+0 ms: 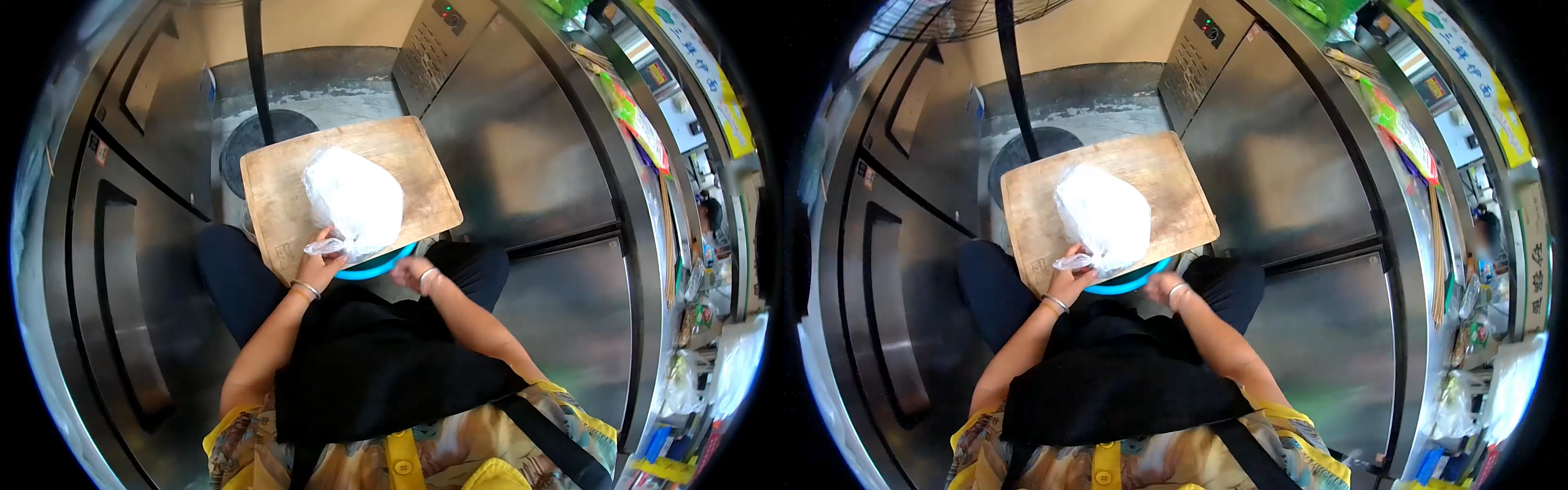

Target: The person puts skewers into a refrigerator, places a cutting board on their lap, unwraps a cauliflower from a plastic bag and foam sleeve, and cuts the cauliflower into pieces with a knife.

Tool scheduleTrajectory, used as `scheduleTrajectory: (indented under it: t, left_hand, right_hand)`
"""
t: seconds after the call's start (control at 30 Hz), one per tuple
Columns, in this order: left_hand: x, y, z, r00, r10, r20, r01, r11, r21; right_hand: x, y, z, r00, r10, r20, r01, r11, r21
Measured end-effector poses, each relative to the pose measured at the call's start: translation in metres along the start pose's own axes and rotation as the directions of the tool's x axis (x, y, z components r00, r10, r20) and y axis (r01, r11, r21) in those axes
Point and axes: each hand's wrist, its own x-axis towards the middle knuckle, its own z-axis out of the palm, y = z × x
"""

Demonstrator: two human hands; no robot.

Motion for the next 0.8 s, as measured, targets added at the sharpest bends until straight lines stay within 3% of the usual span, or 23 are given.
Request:
scheduleTrajectory:
  t: [0.03,0.07,0.13,0.17,0.2,0.23,0.27,0.33,0.4,0.47,0.5,0.57,0.6,0.67,0.8]
  left_hand:
    - [0.000,0.012,-0.004,0.993,-0.110,0.036,0.113,0.991,-0.067]
    - [0.002,0.021,-0.012,0.994,-0.100,0.048,0.102,0.993,-0.051]
    - [0.003,0.031,-0.025,0.966,-0.221,0.132,0.205,0.971,0.123]
    - [0.002,0.030,-0.034,0.976,-0.181,0.121,0.166,0.978,0.129]
    - [0.000,0.039,-0.047,0.974,-0.188,0.129,0.168,0.974,0.152]
    - [-0.004,0.062,-0.063,0.994,-0.043,0.105,0.014,0.966,0.258]
    - [-0.006,0.087,-0.079,0.989,0.109,0.098,-0.138,0.922,0.361]
    - [-0.021,0.123,-0.105,0.911,0.394,-0.124,-0.192,0.669,0.718]
    - [-0.047,0.101,-0.130,0.741,0.371,-0.560,0.001,0.833,0.553]
    - [-0.091,0.037,-0.153,0.575,0.096,-0.813,0.141,0.967,0.214]
    - [-0.110,0.006,-0.156,0.511,-0.086,-0.855,0.246,0.968,0.049]
    - [-0.150,-0.039,-0.149,0.383,-0.448,-0.808,0.482,0.843,-0.239]
    - [-0.165,-0.053,-0.142,0.336,-0.551,-0.764,0.554,0.772,-0.313]
    - [-0.176,-0.068,-0.127,0.254,-0.684,-0.684,0.661,0.639,-0.393]
    - [-0.173,-0.081,-0.112,0.157,-0.771,-0.618,0.762,0.492,-0.420]
  right_hand:
    - [0.001,0.011,0.023,0.973,-0.110,0.203,0.230,0.554,-0.801]
    - [0.004,0.023,0.051,0.920,-0.014,0.391,0.356,-0.384,-0.852]
    - [0.031,0.083,0.061,0.796,-0.075,0.601,0.602,-0.008,-0.798]
    - [0.027,0.079,0.073,0.788,-0.089,0.609,0.612,0.003,-0.791]
    - [0.014,0.072,0.090,0.802,0.012,0.597,0.588,0.159,-0.793]
    - [0.007,0.065,0.104,0.794,0.116,0.597,0.543,0.307,-0.782]
    - [0.010,0.059,0.109,0.801,0.193,0.566,0.531,0.206,-0.822]
    - [0.005,0.051,0.116,0.848,0.163,0.505,0.483,0.156,-0.862]
    - [0.050,0.075,0.101,0.836,0.197,0.513,0.469,0.228,-0.853]
    - [0.070,0.089,0.096,0.828,0.229,0.512,0.445,0.286,-0.848]
    - [0.071,0.090,0.095,0.821,0.250,0.514,0.440,0.297,-0.847]
    - [0.074,0.087,0.098,0.794,0.295,0.531,0.451,0.299,-0.841]
    - [0.071,0.083,0.100,0.778,0.322,0.540,0.457,0.301,-0.837]
    - [0.075,0.080,0.101,0.741,0.382,0.551,0.463,0.303,-0.833]
    - [0.089,0.059,0.101,0.687,0.460,0.562,0.477,0.299,-0.827]
